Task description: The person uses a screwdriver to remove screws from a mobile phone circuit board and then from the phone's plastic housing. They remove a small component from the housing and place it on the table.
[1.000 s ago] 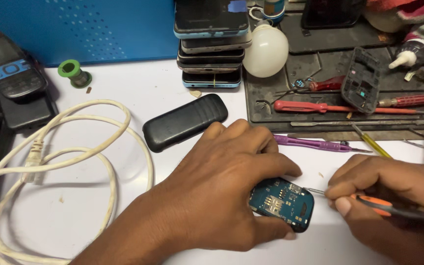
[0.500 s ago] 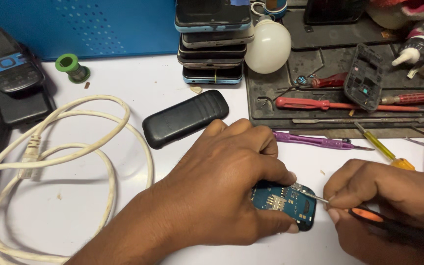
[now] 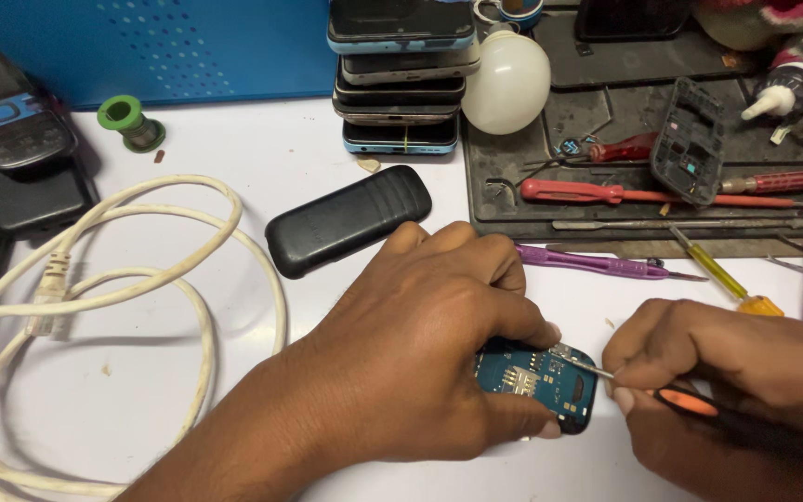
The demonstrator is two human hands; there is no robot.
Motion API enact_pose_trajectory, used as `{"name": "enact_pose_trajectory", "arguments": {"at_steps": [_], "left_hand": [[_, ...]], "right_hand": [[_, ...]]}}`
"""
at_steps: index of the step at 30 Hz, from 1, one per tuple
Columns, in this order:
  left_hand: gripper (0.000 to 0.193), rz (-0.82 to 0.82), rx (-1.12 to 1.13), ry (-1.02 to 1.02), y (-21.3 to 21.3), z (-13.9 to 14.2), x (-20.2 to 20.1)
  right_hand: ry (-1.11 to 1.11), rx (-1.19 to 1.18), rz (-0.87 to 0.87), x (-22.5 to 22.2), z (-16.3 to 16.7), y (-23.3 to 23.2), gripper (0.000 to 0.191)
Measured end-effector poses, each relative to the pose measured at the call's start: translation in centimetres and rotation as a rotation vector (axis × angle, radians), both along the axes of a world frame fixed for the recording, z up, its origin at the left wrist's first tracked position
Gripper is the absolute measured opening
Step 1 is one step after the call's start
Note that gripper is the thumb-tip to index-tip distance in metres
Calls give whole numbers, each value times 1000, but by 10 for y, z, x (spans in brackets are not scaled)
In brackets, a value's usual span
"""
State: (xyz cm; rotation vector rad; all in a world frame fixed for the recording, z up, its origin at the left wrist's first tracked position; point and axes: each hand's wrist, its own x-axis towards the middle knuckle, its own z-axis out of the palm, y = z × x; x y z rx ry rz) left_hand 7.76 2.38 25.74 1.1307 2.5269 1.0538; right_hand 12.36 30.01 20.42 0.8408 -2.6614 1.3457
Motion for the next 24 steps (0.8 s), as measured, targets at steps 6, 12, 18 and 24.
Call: {"name": "enact_pose_trajectory", "arguments": {"at_steps": [6, 12, 18, 24], "left_hand": [[44, 4, 16, -1, 1, 0, 1], [44, 2, 11, 9, 1, 0, 0], [42, 14, -19, -30, 1, 0, 0], [43, 6, -1, 6, 0, 1, 0]], "right_hand": [[-20, -32, -36, -2, 0, -2, 20], [100, 89, -127, 4, -3, -6, 26], [55, 137, -100, 3, -4, -1, 27], [-10, 37, -57, -1, 0, 0, 26]]}}
